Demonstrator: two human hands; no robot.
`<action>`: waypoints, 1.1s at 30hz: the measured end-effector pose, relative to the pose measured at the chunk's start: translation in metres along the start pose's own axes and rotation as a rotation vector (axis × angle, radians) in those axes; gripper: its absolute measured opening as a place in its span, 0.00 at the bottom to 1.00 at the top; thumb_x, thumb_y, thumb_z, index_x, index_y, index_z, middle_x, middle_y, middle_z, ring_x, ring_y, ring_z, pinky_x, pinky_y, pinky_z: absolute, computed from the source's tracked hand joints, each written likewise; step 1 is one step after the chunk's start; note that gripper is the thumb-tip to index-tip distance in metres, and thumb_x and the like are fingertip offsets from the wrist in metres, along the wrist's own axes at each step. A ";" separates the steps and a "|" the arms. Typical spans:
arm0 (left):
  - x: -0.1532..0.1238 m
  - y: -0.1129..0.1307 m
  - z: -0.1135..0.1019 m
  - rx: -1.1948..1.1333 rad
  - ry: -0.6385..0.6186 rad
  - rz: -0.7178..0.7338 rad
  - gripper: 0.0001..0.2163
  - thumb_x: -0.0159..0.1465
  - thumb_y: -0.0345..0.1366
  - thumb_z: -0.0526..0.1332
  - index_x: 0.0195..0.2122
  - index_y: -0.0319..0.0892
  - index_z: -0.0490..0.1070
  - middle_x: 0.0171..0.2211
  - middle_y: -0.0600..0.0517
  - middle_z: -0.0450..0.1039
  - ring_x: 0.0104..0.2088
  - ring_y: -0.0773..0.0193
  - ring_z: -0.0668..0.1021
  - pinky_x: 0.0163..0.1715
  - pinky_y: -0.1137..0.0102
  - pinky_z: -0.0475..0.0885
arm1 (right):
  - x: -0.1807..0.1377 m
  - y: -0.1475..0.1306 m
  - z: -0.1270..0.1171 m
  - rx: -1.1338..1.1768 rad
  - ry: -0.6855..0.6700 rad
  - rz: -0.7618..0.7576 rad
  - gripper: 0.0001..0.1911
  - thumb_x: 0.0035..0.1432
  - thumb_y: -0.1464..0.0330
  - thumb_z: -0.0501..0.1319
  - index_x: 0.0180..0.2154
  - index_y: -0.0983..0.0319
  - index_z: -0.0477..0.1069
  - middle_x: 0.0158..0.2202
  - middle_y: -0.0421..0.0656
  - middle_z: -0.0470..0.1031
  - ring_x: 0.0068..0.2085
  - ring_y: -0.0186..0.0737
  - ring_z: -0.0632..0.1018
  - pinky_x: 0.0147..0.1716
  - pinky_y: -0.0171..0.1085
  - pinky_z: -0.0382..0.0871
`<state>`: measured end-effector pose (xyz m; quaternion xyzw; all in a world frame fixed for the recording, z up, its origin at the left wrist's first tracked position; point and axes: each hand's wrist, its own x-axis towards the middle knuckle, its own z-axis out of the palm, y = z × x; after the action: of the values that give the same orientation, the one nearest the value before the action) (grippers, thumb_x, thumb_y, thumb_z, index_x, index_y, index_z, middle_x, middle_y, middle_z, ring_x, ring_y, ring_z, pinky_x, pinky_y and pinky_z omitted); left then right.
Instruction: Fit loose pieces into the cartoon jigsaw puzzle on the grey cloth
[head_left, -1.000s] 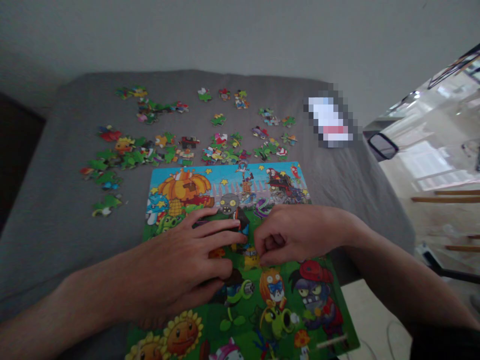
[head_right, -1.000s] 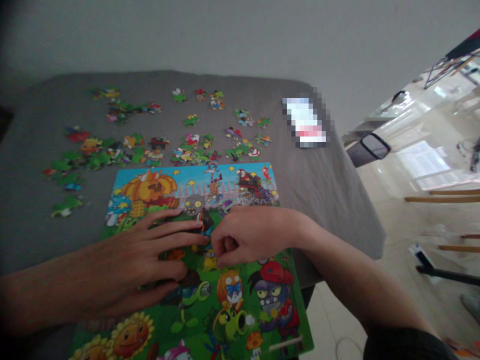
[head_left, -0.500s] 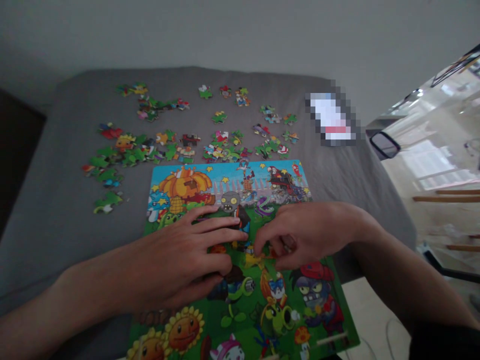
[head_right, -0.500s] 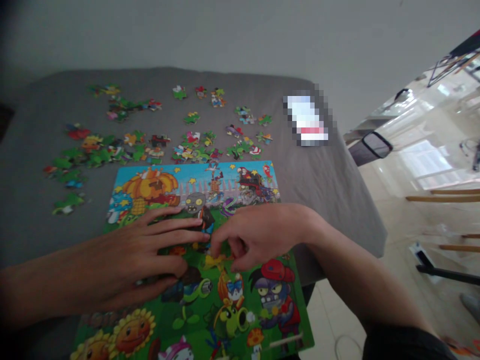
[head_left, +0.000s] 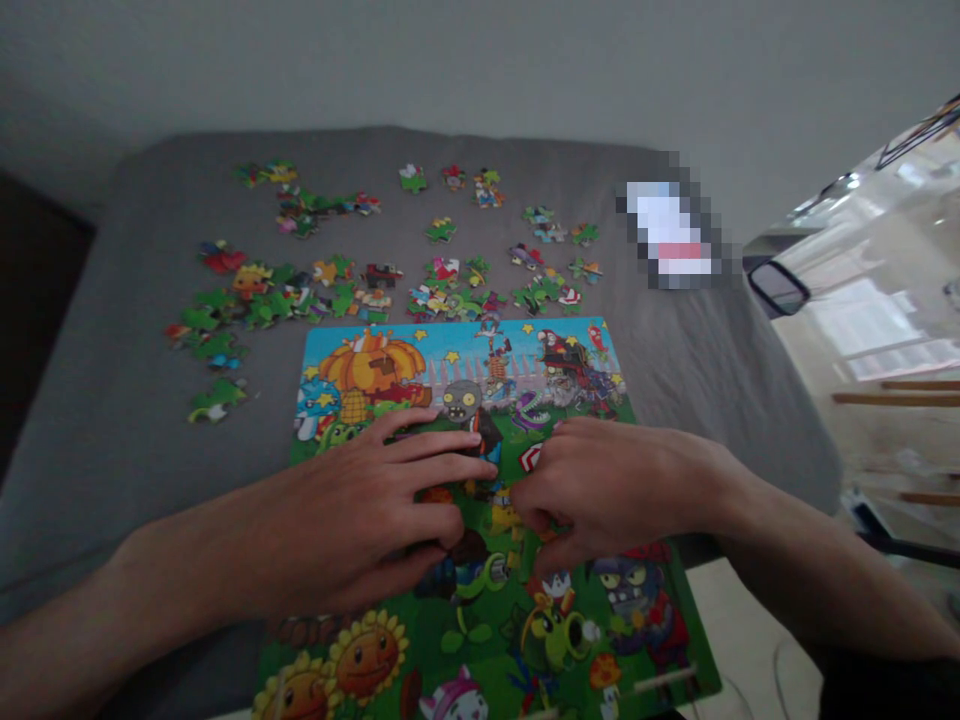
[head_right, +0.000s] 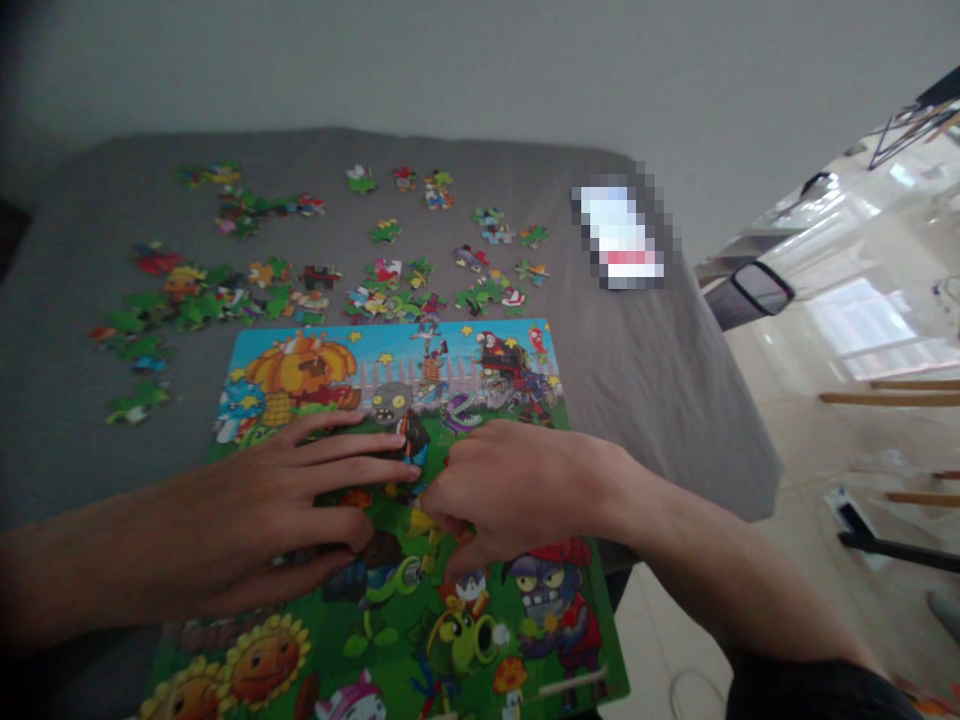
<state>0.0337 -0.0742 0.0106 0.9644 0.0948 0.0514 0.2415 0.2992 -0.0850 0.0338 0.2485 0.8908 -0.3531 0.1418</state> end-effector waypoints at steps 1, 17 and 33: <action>0.000 0.000 0.000 -0.002 0.000 0.000 0.06 0.71 0.33 0.59 0.42 0.51 0.74 0.65 0.56 0.72 0.69 0.57 0.68 0.74 0.56 0.46 | 0.001 -0.001 0.001 -0.025 0.005 -0.006 0.17 0.60 0.53 0.72 0.32 0.60 0.78 0.25 0.38 0.76 0.29 0.38 0.74 0.26 0.38 0.50; 0.000 0.000 0.001 0.026 -0.037 -0.014 0.06 0.73 0.35 0.57 0.44 0.53 0.73 0.65 0.57 0.70 0.71 0.58 0.65 0.72 0.53 0.51 | 0.007 -0.002 0.010 -0.133 0.154 -0.151 0.14 0.63 0.57 0.70 0.36 0.62 0.78 0.32 0.41 0.83 0.33 0.40 0.80 0.28 0.39 0.58; 0.001 0.001 0.000 -0.013 0.012 -0.001 0.06 0.70 0.32 0.60 0.43 0.51 0.75 0.61 0.54 0.75 0.68 0.56 0.69 0.72 0.54 0.54 | 0.012 -0.004 0.010 -0.171 0.153 -0.167 0.15 0.66 0.57 0.68 0.39 0.63 0.78 0.33 0.42 0.83 0.33 0.39 0.81 0.27 0.39 0.59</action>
<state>0.0345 -0.0746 0.0112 0.9625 0.0962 0.0574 0.2471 0.2874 -0.0902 0.0238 0.1867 0.9434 -0.2665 0.0643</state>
